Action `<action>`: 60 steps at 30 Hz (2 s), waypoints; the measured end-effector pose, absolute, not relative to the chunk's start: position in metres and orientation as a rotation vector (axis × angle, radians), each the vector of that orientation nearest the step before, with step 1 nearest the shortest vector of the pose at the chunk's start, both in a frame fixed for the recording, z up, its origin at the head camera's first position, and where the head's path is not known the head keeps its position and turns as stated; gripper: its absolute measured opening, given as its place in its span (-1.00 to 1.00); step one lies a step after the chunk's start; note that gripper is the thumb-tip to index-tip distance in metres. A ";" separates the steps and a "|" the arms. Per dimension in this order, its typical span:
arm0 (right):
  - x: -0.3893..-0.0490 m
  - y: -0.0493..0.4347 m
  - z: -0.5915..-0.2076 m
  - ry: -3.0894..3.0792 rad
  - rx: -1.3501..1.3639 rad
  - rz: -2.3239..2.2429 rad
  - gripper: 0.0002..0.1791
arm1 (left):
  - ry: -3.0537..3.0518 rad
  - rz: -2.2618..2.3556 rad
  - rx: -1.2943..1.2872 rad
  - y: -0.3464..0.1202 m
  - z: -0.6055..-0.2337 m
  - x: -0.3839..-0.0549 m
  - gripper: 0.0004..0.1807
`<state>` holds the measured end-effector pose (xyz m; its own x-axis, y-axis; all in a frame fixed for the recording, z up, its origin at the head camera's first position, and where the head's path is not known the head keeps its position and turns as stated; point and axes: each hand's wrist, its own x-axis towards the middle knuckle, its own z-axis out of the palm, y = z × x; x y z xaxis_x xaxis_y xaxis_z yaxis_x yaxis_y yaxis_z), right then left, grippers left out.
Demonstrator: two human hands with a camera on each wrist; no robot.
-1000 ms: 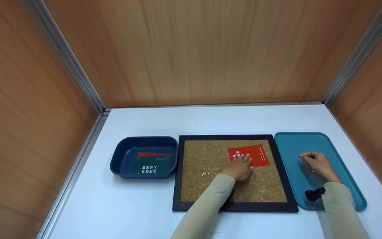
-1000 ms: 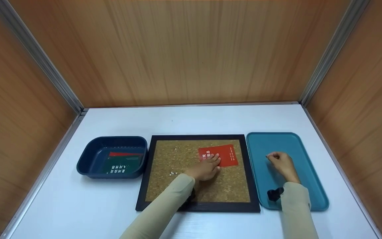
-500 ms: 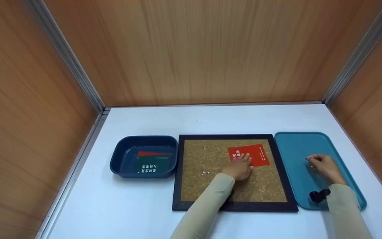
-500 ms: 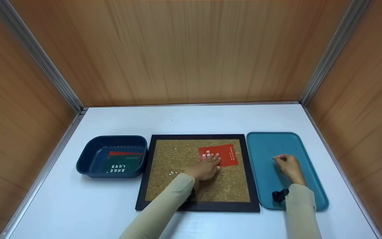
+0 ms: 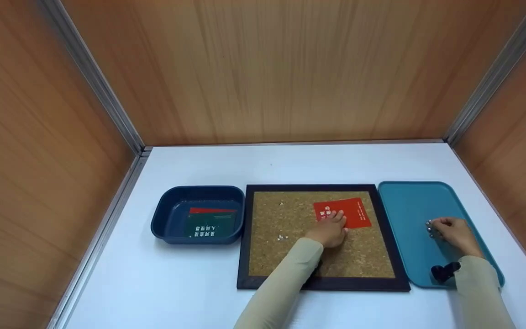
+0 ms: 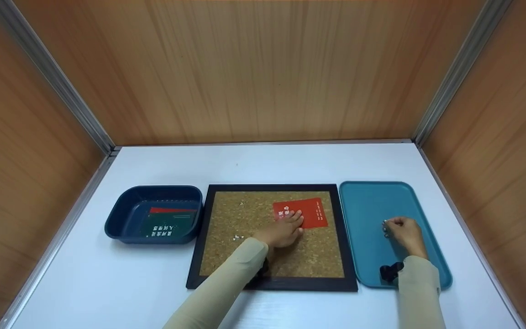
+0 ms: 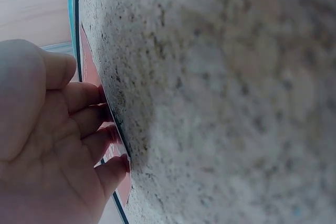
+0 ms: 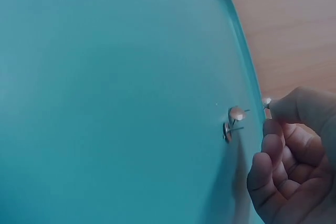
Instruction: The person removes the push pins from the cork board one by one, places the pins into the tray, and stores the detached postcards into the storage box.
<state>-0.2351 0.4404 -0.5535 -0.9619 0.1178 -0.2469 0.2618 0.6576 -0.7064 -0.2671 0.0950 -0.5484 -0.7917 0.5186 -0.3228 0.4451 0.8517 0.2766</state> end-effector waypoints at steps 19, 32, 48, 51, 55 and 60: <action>-0.233 0.444 -0.560 2.675 0.345 -1.196 -0.48 | 2.625 0.269 0.695 0.095 -0.547 -0.268 -0.46; -0.231 0.443 -0.562 2.707 0.354 -1.213 -0.55 | 2.638 0.258 0.741 0.094 -0.545 -0.267 -0.46; -0.233 0.438 -0.556 2.701 0.396 -1.255 -0.44 | 2.617 0.285 0.714 0.094 -0.546 -0.267 -0.46; -0.236 0.436 -0.553 2.701 0.386 -1.297 -0.41 | 2.616 0.285 0.720 0.094 -0.546 -0.267 -0.46; -0.240 0.434 -0.549 2.670 0.377 -1.374 -0.39 | 2.616 0.289 0.722 0.094 -0.546 -0.267 -0.45; -0.244 0.430 -0.545 2.607 0.357 -1.480 -0.37 | 2.622 0.275 0.708 0.093 -0.546 -0.267 -0.45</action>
<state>-0.2444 0.4299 -0.5451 -0.9647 0.1433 -0.2210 0.2632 0.4934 -0.8290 -0.2665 0.0933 -0.5457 -0.7873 0.5179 -0.3345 0.4371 0.8515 0.2896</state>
